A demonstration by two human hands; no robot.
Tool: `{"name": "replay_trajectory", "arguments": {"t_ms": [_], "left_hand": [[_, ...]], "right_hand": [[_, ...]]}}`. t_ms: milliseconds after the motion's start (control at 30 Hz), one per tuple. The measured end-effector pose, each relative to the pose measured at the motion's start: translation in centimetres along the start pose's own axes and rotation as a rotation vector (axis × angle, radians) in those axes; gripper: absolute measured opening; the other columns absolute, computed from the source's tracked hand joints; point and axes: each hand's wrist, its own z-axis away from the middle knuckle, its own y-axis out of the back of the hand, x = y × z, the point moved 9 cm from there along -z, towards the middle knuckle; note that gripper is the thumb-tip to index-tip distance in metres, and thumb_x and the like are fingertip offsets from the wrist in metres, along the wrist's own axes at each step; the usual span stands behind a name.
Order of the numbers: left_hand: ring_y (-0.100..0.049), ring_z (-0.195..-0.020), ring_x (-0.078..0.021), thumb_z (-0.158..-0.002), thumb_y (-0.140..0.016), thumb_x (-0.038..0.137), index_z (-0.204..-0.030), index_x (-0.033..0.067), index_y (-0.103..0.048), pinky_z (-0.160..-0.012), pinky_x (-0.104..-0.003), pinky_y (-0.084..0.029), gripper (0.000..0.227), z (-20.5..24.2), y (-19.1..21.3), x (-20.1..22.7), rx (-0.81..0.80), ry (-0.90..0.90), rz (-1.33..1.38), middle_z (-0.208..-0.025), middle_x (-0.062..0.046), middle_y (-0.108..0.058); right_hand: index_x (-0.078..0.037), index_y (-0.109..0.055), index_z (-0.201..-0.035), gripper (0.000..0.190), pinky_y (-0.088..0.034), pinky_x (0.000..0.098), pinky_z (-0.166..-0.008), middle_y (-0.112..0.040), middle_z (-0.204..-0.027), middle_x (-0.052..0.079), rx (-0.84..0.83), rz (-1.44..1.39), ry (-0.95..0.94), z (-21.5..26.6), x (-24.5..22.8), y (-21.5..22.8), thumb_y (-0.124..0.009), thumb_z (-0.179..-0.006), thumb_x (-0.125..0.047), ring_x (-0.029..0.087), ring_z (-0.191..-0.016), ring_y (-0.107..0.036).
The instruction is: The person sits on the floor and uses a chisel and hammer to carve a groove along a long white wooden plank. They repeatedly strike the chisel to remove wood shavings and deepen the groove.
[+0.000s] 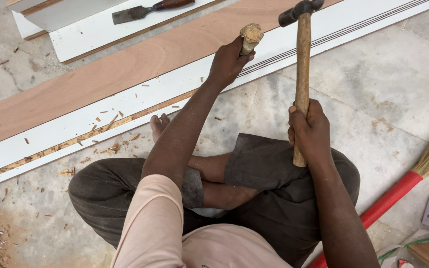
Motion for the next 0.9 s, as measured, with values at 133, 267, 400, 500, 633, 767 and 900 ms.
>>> {"name": "replay_trajectory", "arguments": {"t_ms": [133, 267, 400, 500, 633, 767, 900], "left_hand": [[-0.078, -0.097, -0.0207, -0.097, -0.070, 0.024, -0.121, 0.0044, -0.061, -0.085, -0.038, -0.059, 0.032, 0.1, 0.1, -0.8, -0.001, -0.015, 0.020, -0.102, -0.008, -0.080], [-0.078, -0.097, -0.0202, -0.099, -0.069, 0.026, -0.119, 0.0029, -0.061, -0.086, -0.037, -0.060, 0.032, 0.1, 0.4, -1.3, 0.015, -0.044, 0.040, -0.104, -0.008, -0.080], [-0.077, -0.095, -0.0201, -0.099, -0.069, 0.028, -0.116, 0.0028, -0.062, -0.085, -0.038, -0.059, 0.032, 0.4, 0.5, -1.5, 0.000, -0.017, 0.045, -0.102, -0.008, -0.078], [-0.076, -0.095, -0.0196, -0.099, -0.068, 0.028, -0.117, 0.0036, -0.062, -0.085, -0.038, -0.060, 0.031, 0.5, 0.5, -1.5, -0.019, 0.003, 0.060, -0.101, -0.009, -0.077], [-0.076, -0.095, -0.0193, -0.098, -0.069, 0.028, -0.115, 0.0041, -0.062, -0.084, -0.038, -0.060, 0.030, 0.7, 0.3, -1.7, -0.024, 0.010, 0.045, -0.101, -0.009, -0.077], [-0.077, -0.096, -0.0190, -0.098, -0.070, 0.027, -0.115, 0.0040, -0.062, -0.085, -0.038, -0.060, 0.030, 0.6, 0.1, -2.1, -0.024, 0.009, 0.050, -0.102, -0.008, -0.077], [-0.076, -0.096, -0.0192, -0.098, -0.070, 0.027, -0.115, 0.0042, -0.062, -0.085, -0.038, -0.060, 0.030, 0.7, 0.0, -2.2, -0.036, 0.018, 0.042, -0.102, -0.008, -0.077]], "right_hand": [[-0.001, -0.055, -0.112, 0.021, -0.043, 0.0280, -0.042, -0.056, -0.074, 0.004, -0.020, 0.034, 0.031, -0.2, -0.2, -0.5, -0.059, -0.105, -0.021, 0.009, -0.049, -0.052], [-0.001, -0.055, -0.112, 0.022, -0.043, 0.0282, -0.041, -0.056, -0.073, 0.004, -0.016, 0.065, 0.014, -0.2, 0.0, -0.5, -0.059, -0.105, -0.021, 0.009, -0.048, -0.053], [0.000, -0.055, -0.112, 0.023, -0.044, 0.0279, -0.041, -0.056, -0.074, 0.004, -0.016, 0.061, 0.025, -0.1, -0.2, -0.5, -0.058, -0.105, -0.021, 0.009, -0.048, -0.053], [0.000, -0.055, -0.112, 0.023, -0.044, 0.0277, -0.041, -0.057, -0.074, 0.004, -0.019, 0.070, 0.026, -0.1, -0.2, -0.6, -0.058, -0.105, -0.022, 0.009, -0.048, -0.053], [0.000, -0.055, -0.112, 0.023, -0.043, 0.0281, -0.041, -0.057, -0.074, 0.005, -0.023, 0.083, 0.026, -0.1, -0.2, -0.7, -0.058, -0.105, -0.022, 0.010, -0.048, -0.053], [0.000, -0.055, -0.112, 0.023, -0.043, 0.0281, -0.041, -0.057, -0.073, 0.005, -0.025, 0.097, 0.026, -0.2, -0.1, -0.8, -0.058, -0.106, -0.022, 0.010, -0.048, -0.053], [0.000, -0.054, -0.112, 0.023, -0.043, 0.0281, -0.040, -0.057, -0.073, 0.005, -0.030, 0.088, 0.031, -0.1, -0.1, -0.8, -0.058, -0.106, -0.022, 0.009, -0.048, -0.053]]}}
